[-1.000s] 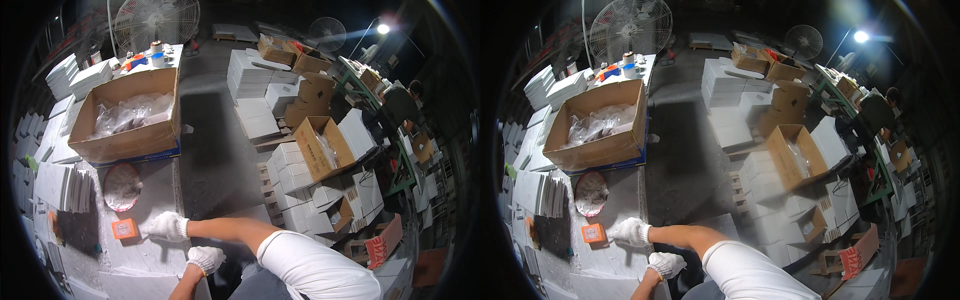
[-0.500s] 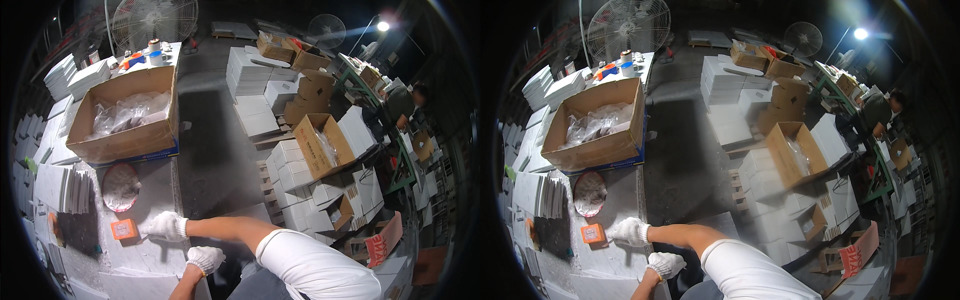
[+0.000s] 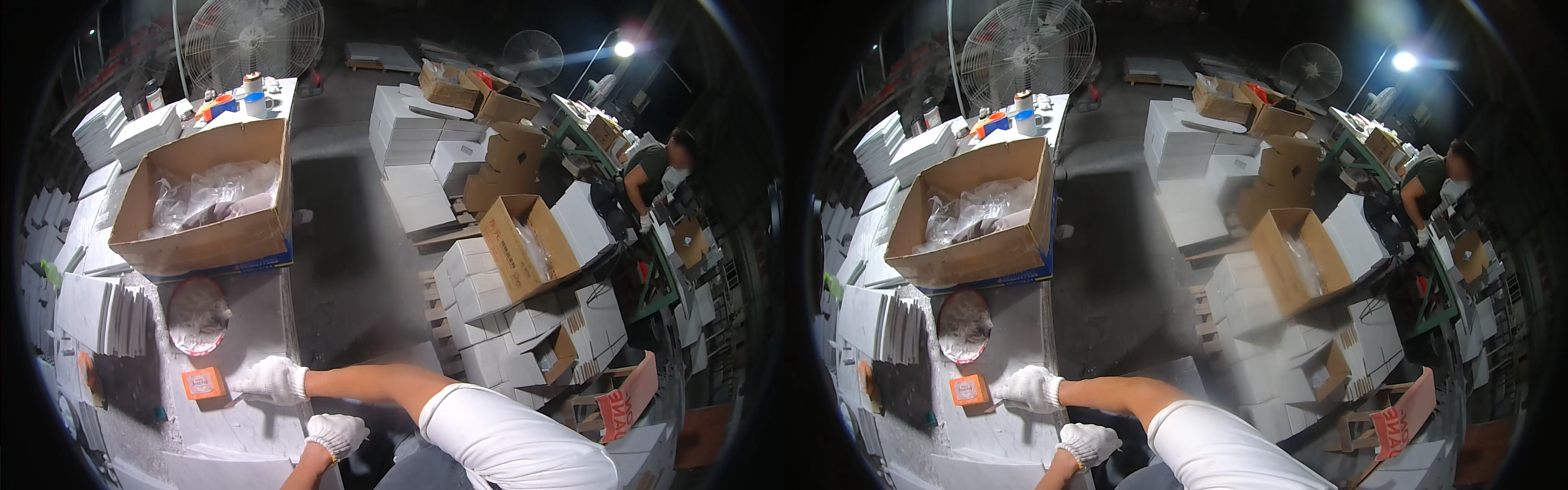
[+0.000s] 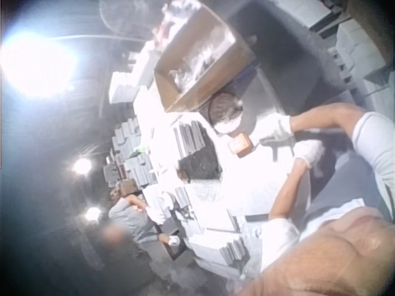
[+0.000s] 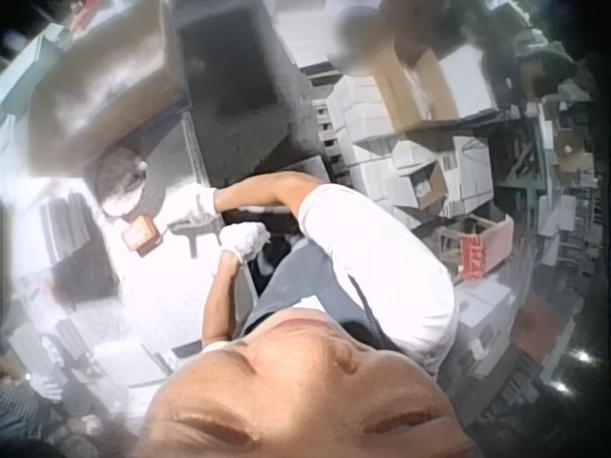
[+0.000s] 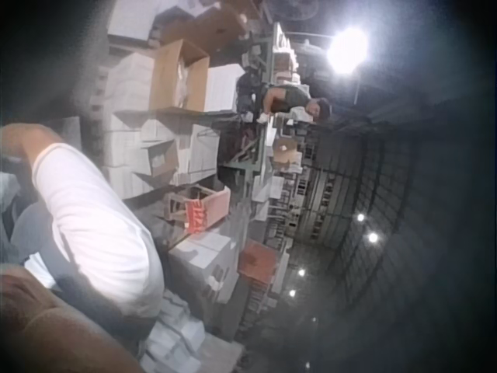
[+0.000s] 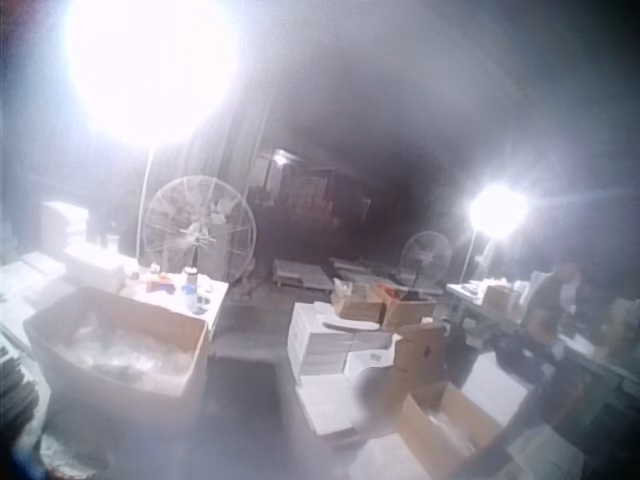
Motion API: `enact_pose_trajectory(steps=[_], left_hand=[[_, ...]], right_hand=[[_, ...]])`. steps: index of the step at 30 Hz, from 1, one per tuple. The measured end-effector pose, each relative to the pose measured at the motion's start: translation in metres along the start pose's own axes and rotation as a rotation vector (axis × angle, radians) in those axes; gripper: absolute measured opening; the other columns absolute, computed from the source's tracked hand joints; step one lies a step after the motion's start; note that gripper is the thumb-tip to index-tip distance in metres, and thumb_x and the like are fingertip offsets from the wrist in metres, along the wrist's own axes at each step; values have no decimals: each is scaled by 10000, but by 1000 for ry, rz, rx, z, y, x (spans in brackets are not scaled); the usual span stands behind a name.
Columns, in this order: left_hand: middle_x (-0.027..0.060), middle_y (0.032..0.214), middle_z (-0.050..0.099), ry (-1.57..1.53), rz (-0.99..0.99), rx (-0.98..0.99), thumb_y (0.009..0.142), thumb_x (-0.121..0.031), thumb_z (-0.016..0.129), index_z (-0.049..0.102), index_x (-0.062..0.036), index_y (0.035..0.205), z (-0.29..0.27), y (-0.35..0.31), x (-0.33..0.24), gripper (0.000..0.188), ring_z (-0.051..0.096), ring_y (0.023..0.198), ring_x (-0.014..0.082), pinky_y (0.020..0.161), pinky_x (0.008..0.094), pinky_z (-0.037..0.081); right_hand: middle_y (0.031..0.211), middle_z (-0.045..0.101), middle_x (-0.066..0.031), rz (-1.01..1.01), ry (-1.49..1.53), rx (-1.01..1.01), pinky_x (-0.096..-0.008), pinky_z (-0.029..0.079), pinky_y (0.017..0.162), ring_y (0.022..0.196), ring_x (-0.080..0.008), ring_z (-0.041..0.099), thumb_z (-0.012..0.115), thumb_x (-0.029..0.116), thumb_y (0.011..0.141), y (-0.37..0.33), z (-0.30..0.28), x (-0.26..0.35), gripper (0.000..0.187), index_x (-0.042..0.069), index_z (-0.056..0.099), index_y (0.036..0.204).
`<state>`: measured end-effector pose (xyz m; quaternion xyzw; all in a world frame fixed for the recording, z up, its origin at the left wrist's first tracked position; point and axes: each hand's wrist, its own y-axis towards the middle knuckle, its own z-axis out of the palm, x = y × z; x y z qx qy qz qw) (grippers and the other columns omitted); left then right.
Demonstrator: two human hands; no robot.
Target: The person repeatedly scrapes and smooths the edges of white rectangular tiles using a metal scraper and a small orange block. They handle tiles one at a time, occasionally applying liquid from a small bottle, and place finished tiles into a nearby cardboard box.
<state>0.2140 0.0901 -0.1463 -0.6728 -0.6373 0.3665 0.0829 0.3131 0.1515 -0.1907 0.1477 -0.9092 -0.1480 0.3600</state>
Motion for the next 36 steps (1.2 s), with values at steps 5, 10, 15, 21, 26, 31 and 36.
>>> enact_pose_trajectory(steps=[5, 10, 15, 21, 26, 31, 36], left_hand=[[116, 934, 787, -46, -10, 22, 960, -383, 559, 806, -155, 965, 3, -1, 2, 336, 767, 906, 340, 727, 496, 577], [104, 983, 785, -83, 3, 1, 981, -401, 533, 781, -161, 989, 13, 0, 14, 345, 761, 932, 321, 767, 492, 578], [41, 974, 782, -4, -35, 5, 1005, -478, 518, 761, -223, 969, 18, 2, 17, 355, 756, 933, 300, 764, 463, 583], [94, 1079, 776, -88, -83, 131, 990, -493, 497, 775, -207, 1103, 10, 8, 13, 414, 733, 1029, 353, 886, 467, 572], [103, 1079, 772, -86, -61, 61, 988, -480, 501, 777, -192, 1106, 19, 8, 19, 416, 723, 1037, 357, 891, 467, 564], [121, 1074, 764, -71, -55, 61, 980, -475, 517, 774, -167, 1086, 27, 10, 30, 415, 716, 1038, 360, 890, 465, 557], [153, 1100, 751, -36, 68, 70, 981, -481, 515, 765, -131, 1100, 29, 16, 40, 446, 704, 1052, 387, 908, 463, 547]], right_hand=[[1011, 732, -106, 18, 41, -20, -446, 570, 746, 867, -349, 710, 693, 189, 911, 0, -4, 0, 408, 258, 652, 1310], [1146, 722, -99, 208, 355, -104, -382, 567, 847, 982, -296, 707, 652, 128, 959, -15, -11, 14, 395, 234, 659, 1339], [871, 585, 31, 331, 843, -177, -220, 443, 616, 724, -64, 490, 537, 40, 1058, -119, -40, 1, 354, 42, 644, 1395], [789, 577, -9, 1216, 1140, -238, -301, 417, 546, 629, -129, 509, 542, 197, 1048, -355, -144, -12, 193, 33, 640, 1075], [637, 577, -47, 1713, 437, -639, -372, 359, 465, 491, -148, 488, 593, 247, 1017, -525, -79, 87, 277, 29, 625, 848], [1103, 747, -236, 2098, 261, -317, -505, 519, 898, 1071, -423, 705, 559, 601, 915, -563, 30, 90, 606, 64, 772, 1099], [1241, 694, -258, 2090, 173, -398, -516, 502, 993, 1164, -463, 652, 551, 476, 915, -553, 21, 84, 555, 41, 732, 1207]])
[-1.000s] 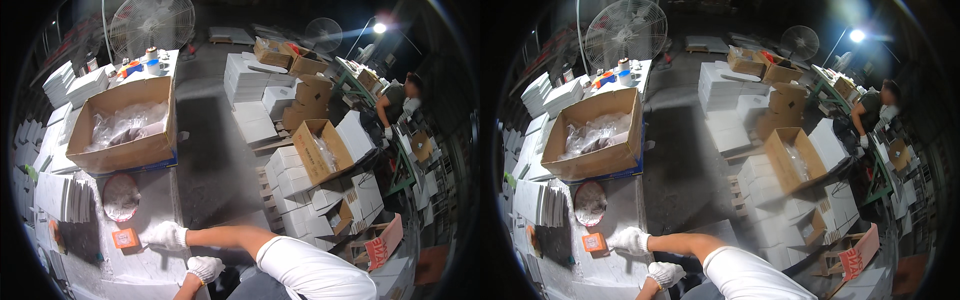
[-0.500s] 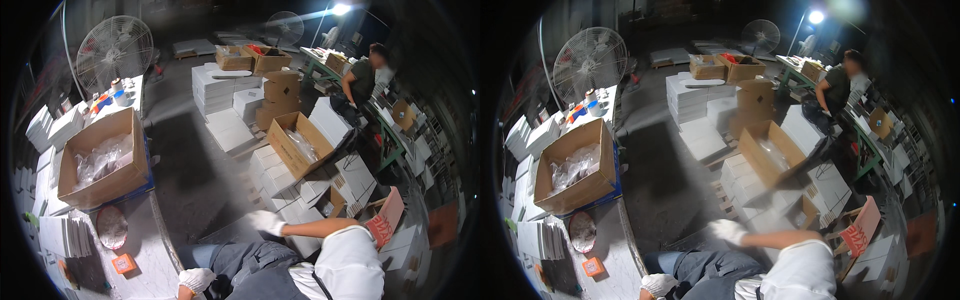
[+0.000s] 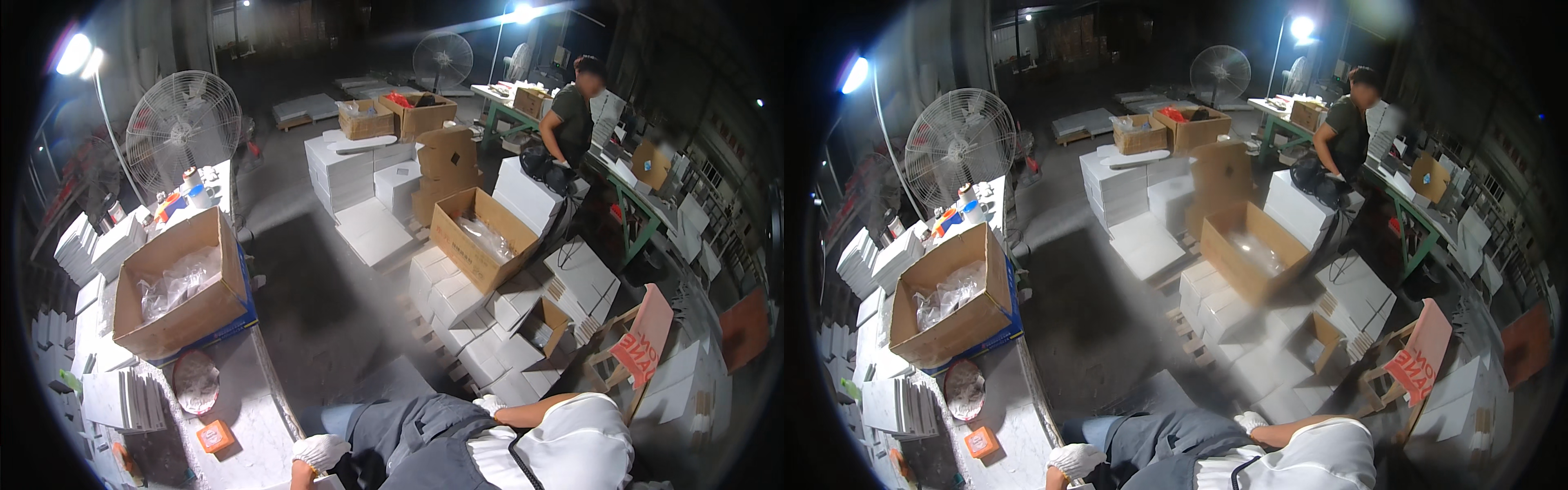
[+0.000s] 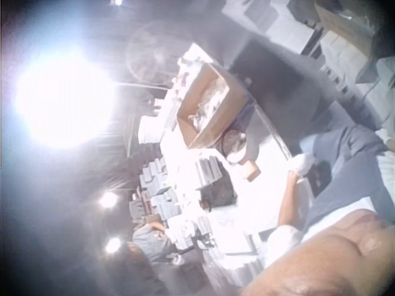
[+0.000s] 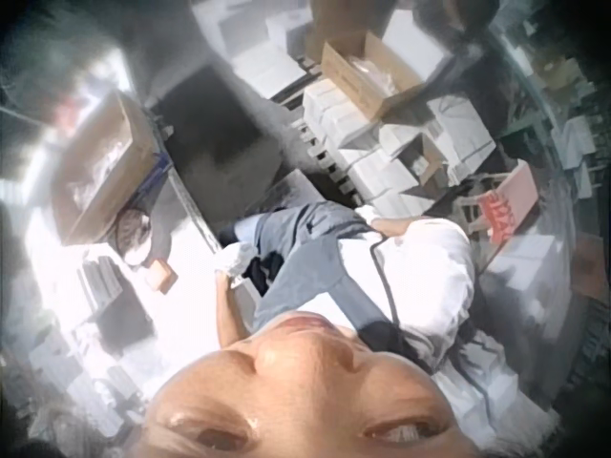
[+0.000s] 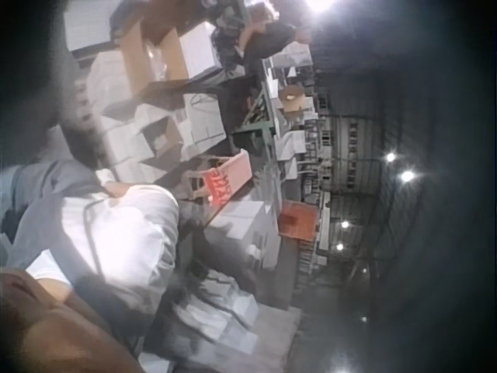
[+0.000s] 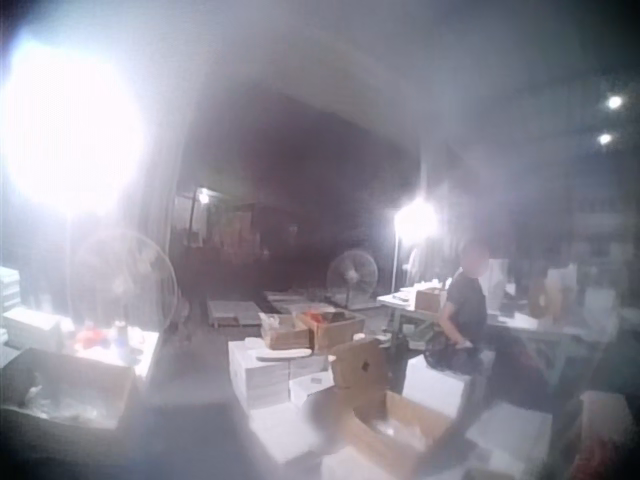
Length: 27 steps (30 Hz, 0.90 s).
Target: The person repeatedly scrapes and smooths the edges of white rectangular tiles using a metal scraper and a small orange block. They handle tiles one at a time, occasionally applying liquid from a small bottle, and place finished tiles into a nearby cardboard box.
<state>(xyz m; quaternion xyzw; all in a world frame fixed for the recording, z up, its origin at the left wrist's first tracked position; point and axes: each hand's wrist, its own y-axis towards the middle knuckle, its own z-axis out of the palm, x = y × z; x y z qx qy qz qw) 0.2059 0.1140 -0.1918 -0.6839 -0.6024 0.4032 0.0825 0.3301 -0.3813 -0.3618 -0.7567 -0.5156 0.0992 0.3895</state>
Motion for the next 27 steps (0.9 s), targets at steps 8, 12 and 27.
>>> enact_pose_trajectory(steps=[8, 12, 27], left_hand=[[168, 1105, 749, -80, -64, -2, 972, -520, 509, 760, -111, 1105, 9, 8, 10, 498, 692, 1082, 402, 934, 469, 537], [167, 1108, 750, -43, 4, 3, 973, -524, 506, 761, -115, 1107, 11, 9, 12, 501, 692, 1087, 399, 936, 470, 537], [158, 1088, 755, -68, -137, 0, 969, -531, 513, 765, -135, 1104, 8, 6, 3, 488, 700, 1068, 388, 920, 467, 542]], right_hand=[[1198, 689, -309, -75, -32, 1, -524, 508, 981, 1196, -455, 645, 591, 578, 873, -7, -8, 13, 648, 11, 754, 1139], [1176, 697, -303, -57, -34, -8, -525, 512, 970, 1166, -461, 656, 590, 575, 870, -2, -4, 9, 635, 18, 759, 1125], [1144, 714, -281, -79, -62, -11, -530, 517, 947, 1131, -457, 667, 585, 573, 892, 2, -3, 8, 602, 35, 767, 1093]])
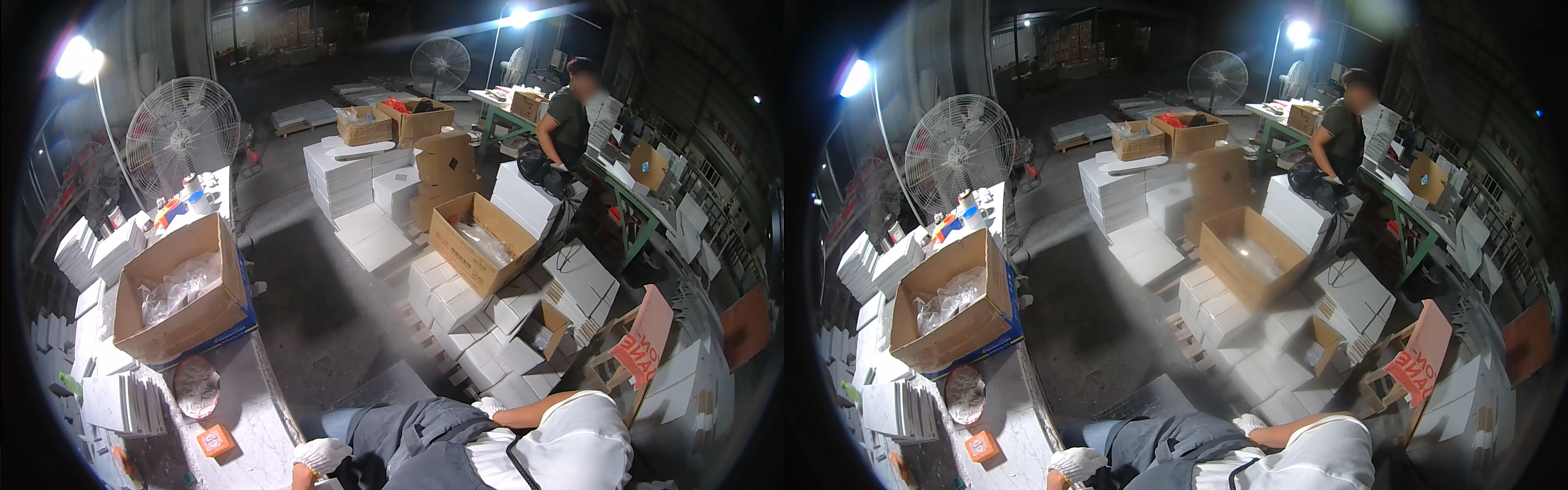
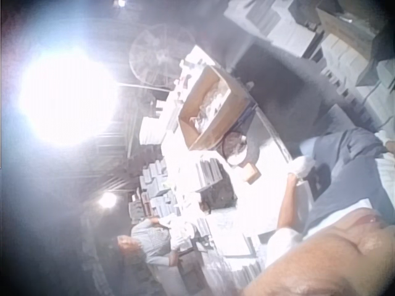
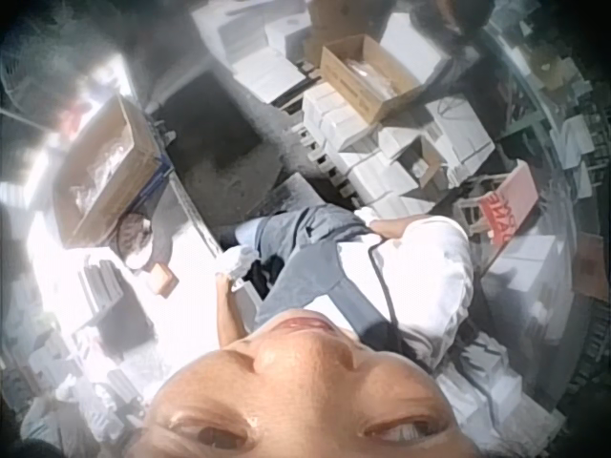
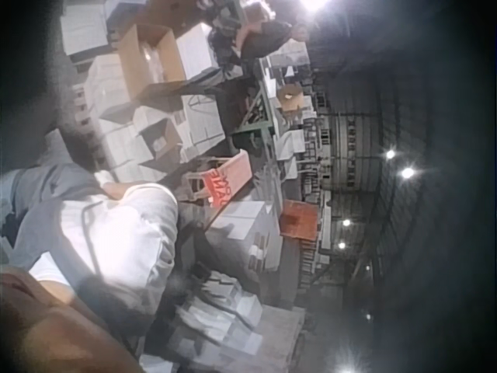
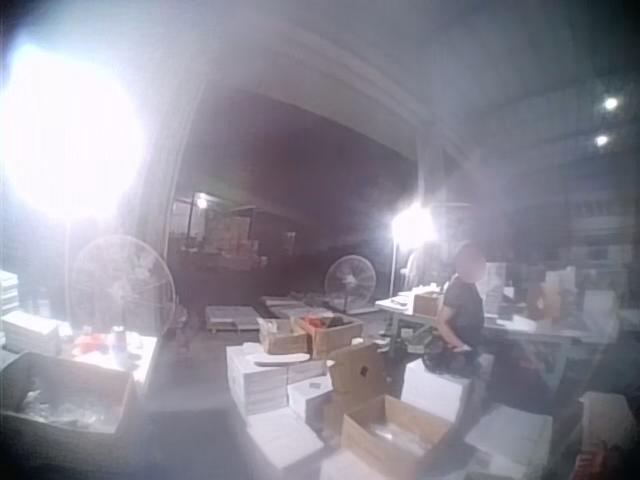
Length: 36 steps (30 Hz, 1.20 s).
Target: The person repeatedly scrapes and smooths the edges of white rectangular tiles using a metal scraper and a small orange block. They handle tiles one at a time, occasionally applying liquid from a small bottle, and place finished tiles into a nearby cardboard box.
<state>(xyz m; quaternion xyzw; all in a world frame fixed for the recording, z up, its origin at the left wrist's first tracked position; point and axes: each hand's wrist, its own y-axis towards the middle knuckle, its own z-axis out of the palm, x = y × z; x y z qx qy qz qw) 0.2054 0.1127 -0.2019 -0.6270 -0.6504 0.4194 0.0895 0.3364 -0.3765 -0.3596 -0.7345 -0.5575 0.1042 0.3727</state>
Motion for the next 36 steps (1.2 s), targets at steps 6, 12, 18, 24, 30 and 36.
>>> enact_pose_trajectory(steps=[6, 12, 18, 24, 30, 36], left_hand=[[158, 1072, 757, -6, 21, 3, 977, -535, 502, 769, -133, 1088, -2, -3, -4, 495, 703, 1058, 389, 915, 467, 541], [168, 1064, 755, -27, 12, 38, 976, -537, 504, 768, -117, 1082, -8, -6, -6, 507, 703, 1052, 394, 916, 467, 541], [177, 1060, 754, -37, -23, 63, 972, -543, 509, 768, -108, 1076, -12, -7, -9, 517, 703, 1055, 398, 917, 467, 540], [170, 1067, 756, -39, -52, 80, 971, -538, 508, 768, -112, 1091, -20, -12, -17, 513, 702, 1058, 396, 915, 463, 540], [167, 1073, 755, -9, 12, 54, 974, -530, 506, 766, -107, 1090, -14, -8, -10, 510, 699, 1060, 394, 918, 458, 538], [171, 1085, 750, 56, 153, 48, 981, -525, 500, 761, -105, 1092, -1, 3, 6, 507, 692, 1066, 402, 920, 466, 531]], right_hand=[[1218, 702, -265, -3, -36, 18, -530, 512, 969, 1163, -448, 666, 574, 488, 929, -1, -2, 3, 539, 46, 747, 1186], [1220, 703, -261, 9, -75, 42, -536, 514, 964, 1153, -450, 671, 568, 487, 933, -1, -6, 8, 535, 51, 746, 1188], [1190, 710, -253, -5, -53, 16, -543, 516, 941, 1122, -461, 673, 551, 487, 938, -9, -9, 12, 532, 43, 738, 1164], [1153, 721, -259, -39, -21, -13, -538, 500, 952, 1134, -467, 660, 593, 547, 931, -26, -22, 25, 554, 42, 739, 1106], [897, 733, -154, -186, 139, -57, -453, 531, 729, 806, -324, 699, 549, 493, 1022, -40, -48, 45, 441, 80, 700, 980], [796, 667, -121, -454, 326, 39, -340, 438, 477, 576, -180, 569, 569, 385, 1060, 8, -63, 74, 320, 67, 596, 1043]])
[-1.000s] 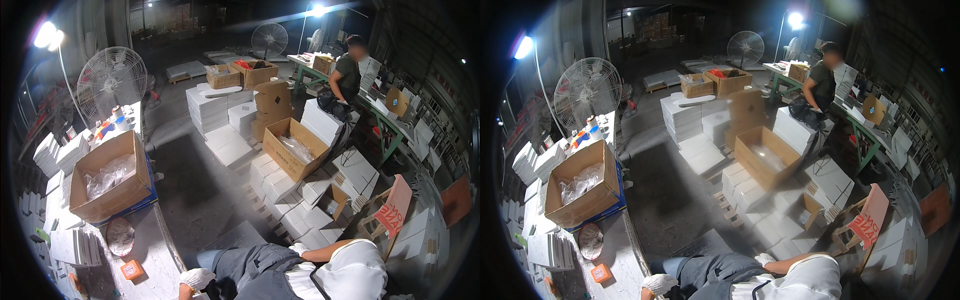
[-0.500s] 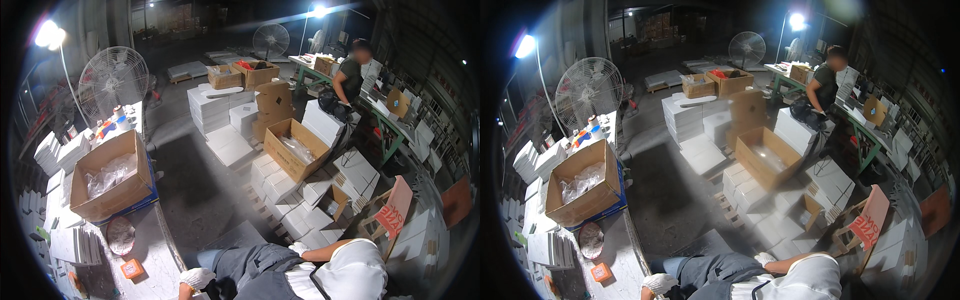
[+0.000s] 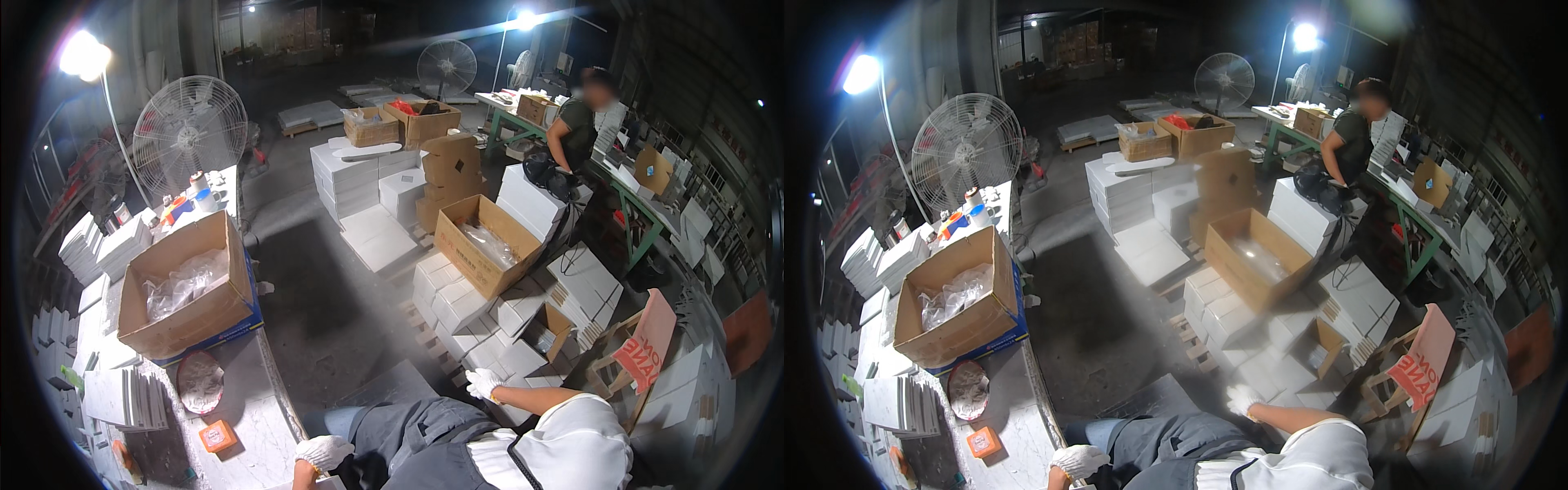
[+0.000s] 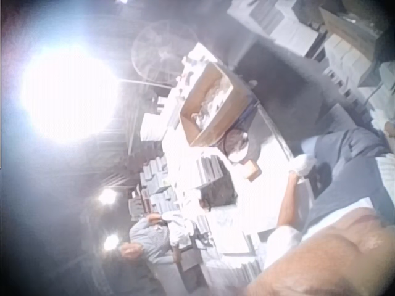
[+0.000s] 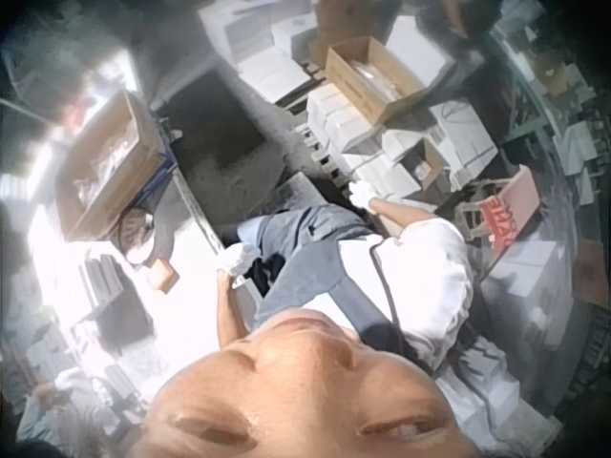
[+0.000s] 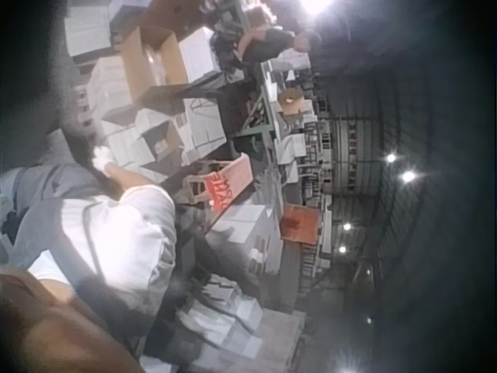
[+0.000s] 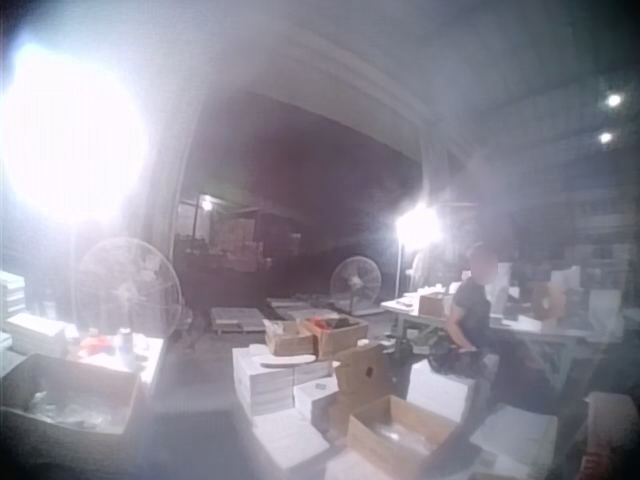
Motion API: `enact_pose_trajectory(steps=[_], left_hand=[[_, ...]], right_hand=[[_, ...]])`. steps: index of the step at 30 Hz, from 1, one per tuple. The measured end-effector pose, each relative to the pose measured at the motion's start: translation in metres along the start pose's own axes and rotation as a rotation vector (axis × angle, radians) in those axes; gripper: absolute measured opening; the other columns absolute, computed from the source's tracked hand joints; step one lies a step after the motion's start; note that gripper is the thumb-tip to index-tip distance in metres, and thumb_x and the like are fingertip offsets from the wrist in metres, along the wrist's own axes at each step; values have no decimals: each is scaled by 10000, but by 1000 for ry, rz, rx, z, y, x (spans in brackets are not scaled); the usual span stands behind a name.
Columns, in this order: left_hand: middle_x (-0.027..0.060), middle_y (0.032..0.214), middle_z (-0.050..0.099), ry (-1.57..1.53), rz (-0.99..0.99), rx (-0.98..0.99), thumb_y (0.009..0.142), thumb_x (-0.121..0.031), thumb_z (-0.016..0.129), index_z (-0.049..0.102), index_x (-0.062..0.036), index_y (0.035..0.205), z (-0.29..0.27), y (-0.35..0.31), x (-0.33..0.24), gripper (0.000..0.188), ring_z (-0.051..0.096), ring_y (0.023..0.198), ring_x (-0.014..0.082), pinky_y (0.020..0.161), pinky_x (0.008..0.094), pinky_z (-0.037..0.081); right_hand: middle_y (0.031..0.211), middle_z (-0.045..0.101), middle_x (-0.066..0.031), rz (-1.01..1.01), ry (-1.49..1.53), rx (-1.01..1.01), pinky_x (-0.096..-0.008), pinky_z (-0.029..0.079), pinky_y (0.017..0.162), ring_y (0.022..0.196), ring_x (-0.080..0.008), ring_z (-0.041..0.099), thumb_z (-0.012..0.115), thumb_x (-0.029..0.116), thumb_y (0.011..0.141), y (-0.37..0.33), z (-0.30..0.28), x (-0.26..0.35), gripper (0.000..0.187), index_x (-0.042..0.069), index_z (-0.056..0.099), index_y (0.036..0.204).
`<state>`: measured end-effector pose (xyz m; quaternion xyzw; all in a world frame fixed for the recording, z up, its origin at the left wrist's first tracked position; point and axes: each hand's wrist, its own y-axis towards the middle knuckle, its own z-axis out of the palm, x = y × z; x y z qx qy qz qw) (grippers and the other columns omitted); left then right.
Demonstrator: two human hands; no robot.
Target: The person repeatedly scrapes and smooths the edges of white rectangular tiles using a metal scraper and a small orange block. They handle tiles one at a time, occasionally applying liquid from a small bottle, and place finished tiles into a nearby cardboard box.
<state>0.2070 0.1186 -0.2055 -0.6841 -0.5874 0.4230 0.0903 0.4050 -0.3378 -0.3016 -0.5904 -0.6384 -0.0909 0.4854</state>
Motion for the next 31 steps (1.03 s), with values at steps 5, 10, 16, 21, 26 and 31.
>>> enact_pose_trajectory(steps=[5, 10, 16, 21, 26, 31], left_hand=[[173, 1094, 748, -95, -104, 10, 976, -526, 503, 759, -108, 1107, -6, -4, -8, 507, 689, 1073, 404, 926, 470, 529], [175, 1098, 748, -95, -132, 13, 975, -528, 506, 760, -104, 1106, -10, -6, -14, 512, 687, 1076, 405, 932, 468, 528], [171, 1092, 750, -83, -49, -13, 979, -527, 511, 766, -99, 1090, -2, -2, -1, 510, 688, 1075, 404, 936, 464, 528], [164, 1094, 752, -108, -87, -6, 981, -528, 511, 769, -108, 1090, 2, 0, 3, 504, 688, 1076, 400, 934, 467, 530], [165, 1101, 751, -27, 6, -28, 983, -532, 502, 765, -112, 1103, 11, 7, 15, 510, 687, 1083, 400, 937, 468, 530], [170, 1109, 751, -84, -23, -11, 976, -553, 499, 767, -118, 1110, 16, 10, 20, 528, 691, 1086, 399, 946, 472, 527]], right_hand=[[966, 735, -189, 345, 385, 116, -417, 533, 612, 737, -253, 679, 583, 294, 996, 17, 21, 29, 347, -15, 686, 1115], [1118, 713, -236, -39, -368, 239, -478, 520, 893, 1041, -427, 677, 646, 334, 949, 9, 37, 59, 374, 16, 674, 1143], [1156, 717, -229, 126, -268, 287, -487, 505, 902, 1045, -414, 674, 599, 383, 964, 4, 32, 90, 394, 30, 699, 1107], [1146, 700, -169, -58, -497, 320, -491, 524, 906, 1044, -378, 677, 602, 326, 944, 20, 29, 88, 288, 98, 718, 1076], [1139, 644, -174, -298, -854, 316, -497, 527, 939, 1107, -372, 649, 558, 272, 952, 35, 42, 64, 287, 128, 678, 1170], [1462, 542, -215, -51, -684, 374, -488, 490, 1044, 1199, -419, 637, 587, 455, 980, 45, 61, 58, 464, 99, 655, 1270]])
